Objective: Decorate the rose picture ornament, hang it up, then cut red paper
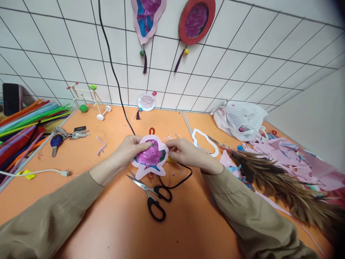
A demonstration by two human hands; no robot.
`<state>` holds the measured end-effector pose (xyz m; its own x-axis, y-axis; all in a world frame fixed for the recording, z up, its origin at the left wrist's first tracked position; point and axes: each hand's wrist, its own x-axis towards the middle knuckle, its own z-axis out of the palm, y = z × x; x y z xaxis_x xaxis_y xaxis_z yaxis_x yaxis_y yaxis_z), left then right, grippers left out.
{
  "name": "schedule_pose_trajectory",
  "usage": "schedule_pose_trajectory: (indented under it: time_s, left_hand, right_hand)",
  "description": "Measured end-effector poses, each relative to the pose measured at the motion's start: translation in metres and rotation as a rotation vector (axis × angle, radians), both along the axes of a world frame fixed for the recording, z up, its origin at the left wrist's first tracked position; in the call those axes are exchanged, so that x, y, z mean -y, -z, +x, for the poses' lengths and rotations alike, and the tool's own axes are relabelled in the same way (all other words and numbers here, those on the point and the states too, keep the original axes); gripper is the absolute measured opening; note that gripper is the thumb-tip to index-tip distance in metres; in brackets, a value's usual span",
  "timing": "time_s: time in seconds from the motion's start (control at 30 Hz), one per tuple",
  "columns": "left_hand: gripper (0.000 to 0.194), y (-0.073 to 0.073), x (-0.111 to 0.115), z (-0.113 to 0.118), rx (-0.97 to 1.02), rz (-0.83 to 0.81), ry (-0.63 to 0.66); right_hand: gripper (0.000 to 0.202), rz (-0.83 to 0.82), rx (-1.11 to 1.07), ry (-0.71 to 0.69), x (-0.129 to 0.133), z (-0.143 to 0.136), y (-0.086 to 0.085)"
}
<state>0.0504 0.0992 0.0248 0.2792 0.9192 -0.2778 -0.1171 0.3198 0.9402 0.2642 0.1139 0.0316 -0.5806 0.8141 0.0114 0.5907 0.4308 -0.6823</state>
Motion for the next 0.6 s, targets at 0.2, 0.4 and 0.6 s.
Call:
schedule_pose_trajectory:
  time_s: [0.2,0.4,0.6]
  left_hand:
    - [0.035,0.001,-0.003,-0.005,0.097,0.035,-0.044]
    - [0.039,-0.006,0.000,-0.004,0.126,0.127,-0.042]
    - [0.038,-0.016,0.008,-0.006,0.156,0.151,-0.043]
  right_hand:
    - [0.023,0.062,0.057,-0.137,0.004,-0.004,-0.004]
    - [0.042,0.288,0.163,-0.147,0.009,-0.010,0.017]
    - [0.041,0.377,0.021,-0.191,0.011,-0.014,0.025]
